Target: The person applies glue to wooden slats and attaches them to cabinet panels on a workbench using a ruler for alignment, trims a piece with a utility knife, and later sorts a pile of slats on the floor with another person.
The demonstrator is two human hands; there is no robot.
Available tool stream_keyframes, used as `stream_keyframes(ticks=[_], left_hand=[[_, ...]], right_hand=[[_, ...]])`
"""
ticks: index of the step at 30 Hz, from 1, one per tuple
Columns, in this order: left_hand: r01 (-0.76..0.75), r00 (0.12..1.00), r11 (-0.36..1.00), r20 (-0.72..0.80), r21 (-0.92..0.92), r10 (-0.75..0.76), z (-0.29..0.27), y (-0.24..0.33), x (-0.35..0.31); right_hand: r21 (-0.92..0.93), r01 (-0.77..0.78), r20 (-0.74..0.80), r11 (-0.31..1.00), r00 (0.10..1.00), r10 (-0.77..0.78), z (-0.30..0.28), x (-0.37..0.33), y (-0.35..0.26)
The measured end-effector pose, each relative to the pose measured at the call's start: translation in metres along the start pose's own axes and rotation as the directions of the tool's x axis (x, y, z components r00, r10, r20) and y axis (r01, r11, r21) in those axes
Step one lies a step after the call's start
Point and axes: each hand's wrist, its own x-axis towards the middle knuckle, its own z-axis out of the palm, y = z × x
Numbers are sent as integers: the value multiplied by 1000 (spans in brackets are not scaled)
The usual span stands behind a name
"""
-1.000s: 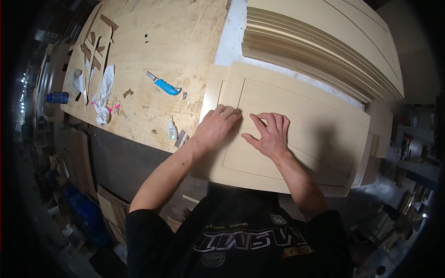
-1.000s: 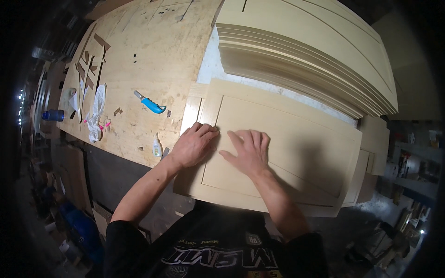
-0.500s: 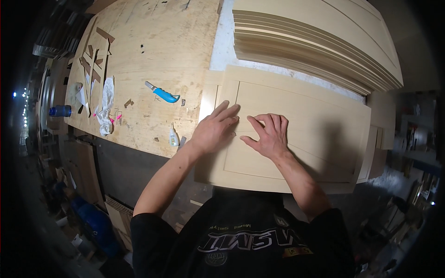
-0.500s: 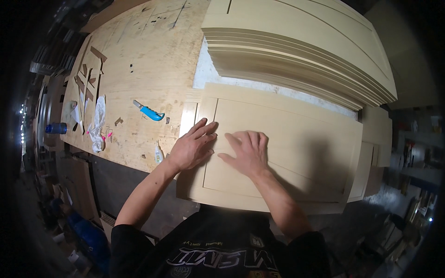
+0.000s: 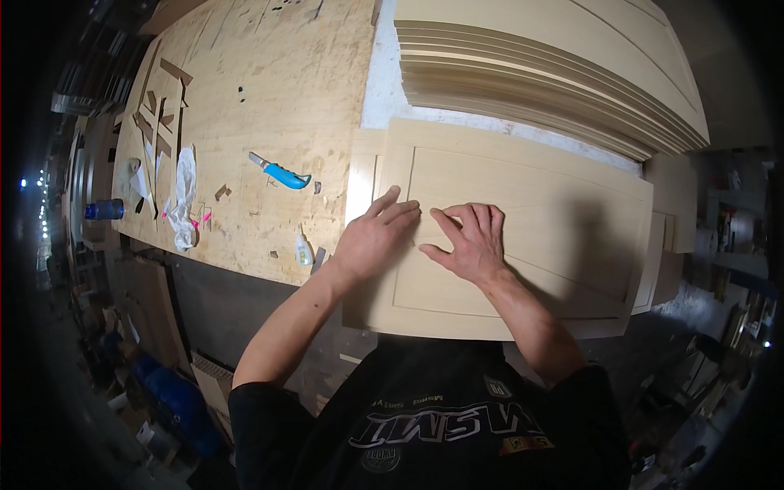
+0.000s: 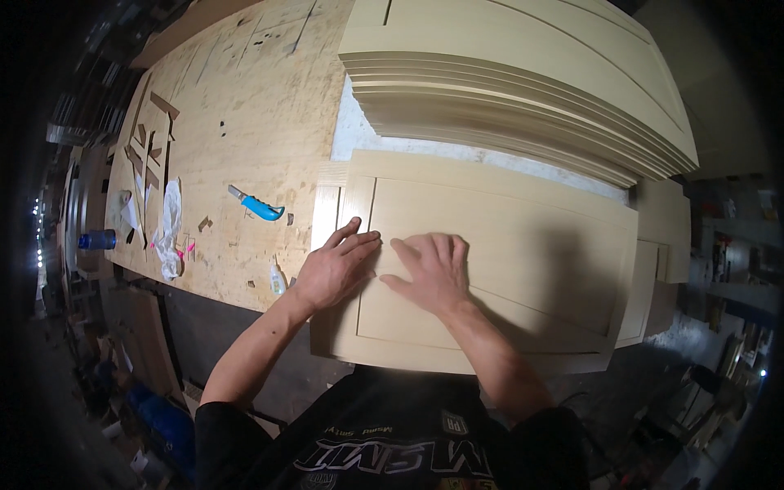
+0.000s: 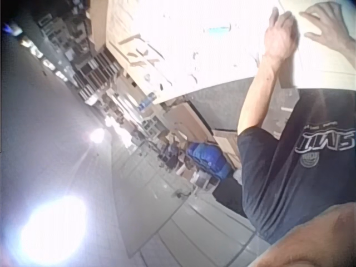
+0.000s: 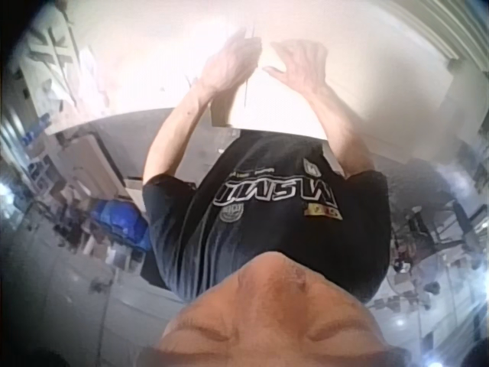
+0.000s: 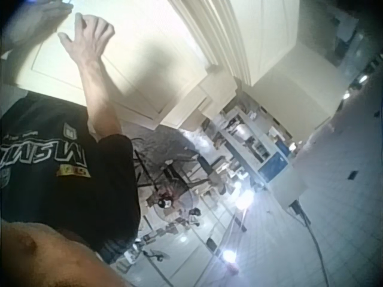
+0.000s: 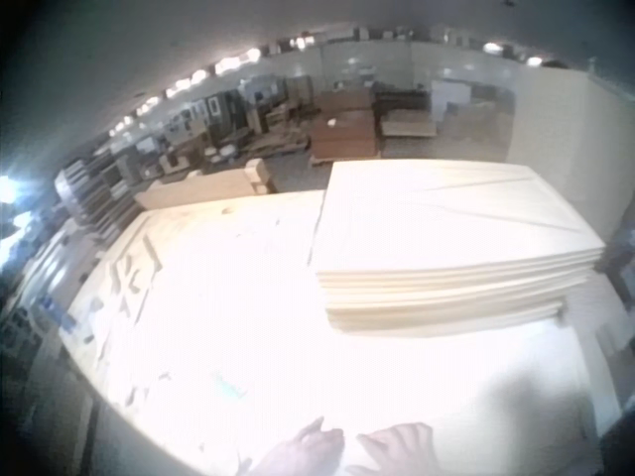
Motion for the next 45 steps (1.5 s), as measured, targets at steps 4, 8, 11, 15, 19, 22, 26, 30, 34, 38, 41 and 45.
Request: stream_keyframes(ticks=[4,8,11,15,19,22,26,30,34,38,41,45], left_hand=[[-3,1000,998,29,60,1,-3,3,1],[23,997,999,70,48,-26,-2,5,3],[52,995,998,83,40,-55,-2,14,9],[-4,1000,1000,27,-13,4,3,19,15],[0,1000,1000,-13,21,1,4,20,16],[-24,1000,997,11,79,23,-1,13,-1],[-77,996,992,47,98,73,3,10,7],[-152,988,982,60,114,145,6,13,15],[-142,986,978,107,154,126,7,17,16],[-223,973,960,97,167,209,10,9,15],[-213,976,968,73,133,205,11,4,9],[-171,984,977,75,126,163,7,14,12]], right_hand=[[12,11,-2,1000,1000,-11,0,1,-1],[27,28,-12,999,1000,-28,-4,1,1],[36,-25,45,999,999,24,-7,-3,5],[45,-33,-39,998,999,34,-22,-9,8],[-43,-162,-202,986,968,151,-26,-44,28],[-100,-292,-263,951,930,258,-63,-95,67],[-272,-636,-428,722,752,501,-114,-176,142],[-336,-798,-497,501,602,625,-156,-254,208],[-155,-883,-371,444,469,802,-176,-261,218],[36,-897,-286,440,412,865,-191,-268,231],[-20,-907,-266,422,411,872,-195,-265,224],[-30,-921,-301,388,379,875,-189,-274,234]])
